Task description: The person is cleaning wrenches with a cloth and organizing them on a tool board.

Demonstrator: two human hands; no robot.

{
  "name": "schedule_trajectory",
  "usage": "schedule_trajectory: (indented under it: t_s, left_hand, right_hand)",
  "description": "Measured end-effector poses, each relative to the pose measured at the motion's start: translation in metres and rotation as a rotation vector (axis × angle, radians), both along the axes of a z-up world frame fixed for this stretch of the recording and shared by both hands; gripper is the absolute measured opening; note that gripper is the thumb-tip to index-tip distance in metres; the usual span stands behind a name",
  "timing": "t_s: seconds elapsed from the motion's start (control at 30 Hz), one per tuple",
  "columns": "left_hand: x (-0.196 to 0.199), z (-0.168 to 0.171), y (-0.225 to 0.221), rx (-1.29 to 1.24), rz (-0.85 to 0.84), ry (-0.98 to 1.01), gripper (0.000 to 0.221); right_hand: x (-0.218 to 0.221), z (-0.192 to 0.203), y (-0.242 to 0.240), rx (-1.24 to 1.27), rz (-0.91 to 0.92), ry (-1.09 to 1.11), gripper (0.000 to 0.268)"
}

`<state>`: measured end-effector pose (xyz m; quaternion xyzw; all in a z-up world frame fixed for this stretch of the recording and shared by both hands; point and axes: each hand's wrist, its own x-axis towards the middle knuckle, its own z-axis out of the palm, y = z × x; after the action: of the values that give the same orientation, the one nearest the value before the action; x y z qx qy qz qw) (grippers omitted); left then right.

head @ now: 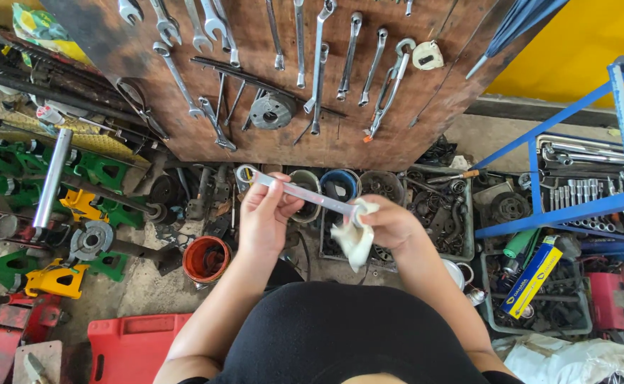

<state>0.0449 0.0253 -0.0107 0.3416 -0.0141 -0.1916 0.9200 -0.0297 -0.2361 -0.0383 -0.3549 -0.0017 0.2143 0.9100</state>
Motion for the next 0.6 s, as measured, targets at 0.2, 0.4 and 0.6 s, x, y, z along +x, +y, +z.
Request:
schedule_trajectory:
  t_s: [0.2,0.4,0.6]
  left_hand:
    - [-0.001,0.004,0.006,0.085,0.023,-0.155,0.015]
    - [-0.009,0.014,0.004,0.080,0.001,-0.249,0.014]
    - [-0.019,0.015,-0.001,0.063,0.011,-0.257,0.013]
  right_hand:
    - [-0.011,-0.024,-0.006,0.062,0.117,-0.020,0.032]
    - [-0.017,0.001,-0.005,0.030,0.169,-0.078,0.036]
    - [-0.024,-0.014,-0.017,0.048,0.000,-0.098,0.040]
